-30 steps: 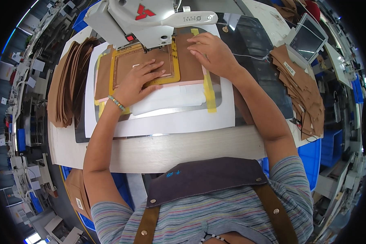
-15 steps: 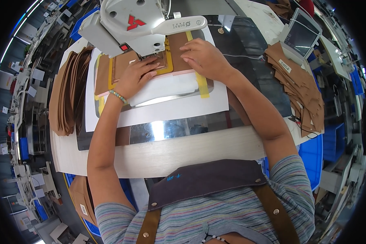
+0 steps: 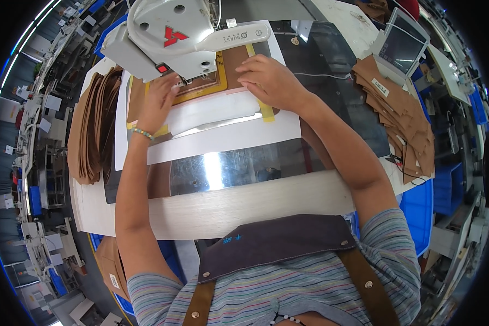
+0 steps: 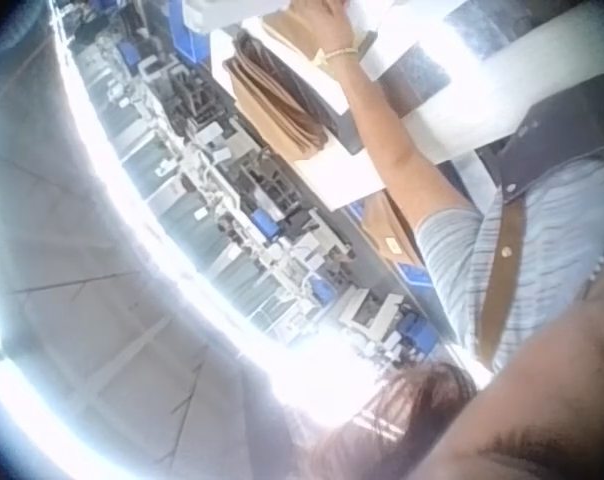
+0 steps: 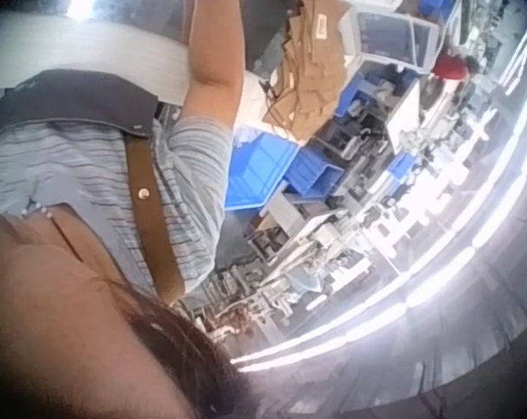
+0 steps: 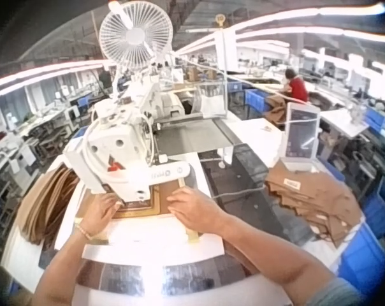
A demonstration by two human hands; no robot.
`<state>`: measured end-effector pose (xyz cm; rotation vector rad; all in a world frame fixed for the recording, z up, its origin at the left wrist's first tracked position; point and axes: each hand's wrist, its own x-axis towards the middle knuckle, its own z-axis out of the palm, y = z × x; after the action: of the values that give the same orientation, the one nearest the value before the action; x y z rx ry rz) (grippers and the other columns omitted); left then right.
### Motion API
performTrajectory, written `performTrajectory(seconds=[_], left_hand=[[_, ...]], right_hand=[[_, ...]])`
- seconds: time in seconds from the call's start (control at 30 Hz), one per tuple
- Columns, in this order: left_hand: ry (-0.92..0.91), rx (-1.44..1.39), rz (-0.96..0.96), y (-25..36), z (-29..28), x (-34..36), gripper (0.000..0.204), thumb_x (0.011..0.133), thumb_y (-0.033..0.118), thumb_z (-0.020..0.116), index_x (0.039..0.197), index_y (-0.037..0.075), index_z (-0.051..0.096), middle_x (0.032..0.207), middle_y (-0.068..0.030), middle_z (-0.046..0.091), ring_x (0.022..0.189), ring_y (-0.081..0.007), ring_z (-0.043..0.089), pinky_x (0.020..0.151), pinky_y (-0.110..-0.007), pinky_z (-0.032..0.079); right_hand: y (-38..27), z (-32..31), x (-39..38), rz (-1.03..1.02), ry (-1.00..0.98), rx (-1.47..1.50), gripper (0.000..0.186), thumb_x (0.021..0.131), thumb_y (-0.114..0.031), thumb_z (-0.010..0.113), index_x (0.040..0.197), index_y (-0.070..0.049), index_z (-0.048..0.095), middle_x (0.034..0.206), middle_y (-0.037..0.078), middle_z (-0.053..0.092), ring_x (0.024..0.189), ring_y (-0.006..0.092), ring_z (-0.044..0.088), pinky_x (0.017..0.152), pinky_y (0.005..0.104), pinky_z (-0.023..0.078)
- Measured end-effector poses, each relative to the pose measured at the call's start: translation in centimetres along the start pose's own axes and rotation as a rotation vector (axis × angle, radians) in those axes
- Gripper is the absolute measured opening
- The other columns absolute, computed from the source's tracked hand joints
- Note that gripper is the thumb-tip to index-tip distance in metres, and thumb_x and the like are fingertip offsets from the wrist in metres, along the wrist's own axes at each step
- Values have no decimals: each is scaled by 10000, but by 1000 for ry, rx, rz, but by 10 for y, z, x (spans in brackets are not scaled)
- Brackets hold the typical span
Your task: Sewing leather or fabric components for bags using an industrial Mitsubishi sewing machine.
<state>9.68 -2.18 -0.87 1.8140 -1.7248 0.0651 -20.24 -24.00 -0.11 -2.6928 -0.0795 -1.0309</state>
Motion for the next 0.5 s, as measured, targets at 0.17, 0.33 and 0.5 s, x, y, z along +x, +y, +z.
performTrajectory(seconds=[0.17, 0.33, 0.5], left_hand=[[-2, 369, -288, -59, -42, -21, 396, 1070, 233, 582, 1380, -7, 642, 1442, -208, 623, 1377, -402, 522, 1178, -480, 400], [-19, 542, -470, -120, -45, -70, 528, 1075, 294, 586, 1525, 22, 536, 1532, -227, 559, 1450, -416, 470, 1223, -487, 362], [-58, 437, -368, -129, -48, -74, 555, 1069, 358, 602, 1550, 87, 551, 1609, -248, 478, 1484, -435, 430, 1245, -487, 340]], right_hand=[[0, -7, -4, 70, -106, 15, 172, 971, -126, 695, 1082, -26, 783, 1263, 88, 724, 1263, 291, 599, 1080, 409, 503], [-6, -11, -2, 82, -166, 34, 229, 976, -122, 693, 1172, -32, 768, 1319, 94, 697, 1302, 291, 572, 1104, 397, 492], [-54, -41, -3, 157, -546, -94, 589, 1025, -290, 668, 1527, -20, 522, 1635, 173, 444, 1540, 330, 367, 1268, 465, 327]])
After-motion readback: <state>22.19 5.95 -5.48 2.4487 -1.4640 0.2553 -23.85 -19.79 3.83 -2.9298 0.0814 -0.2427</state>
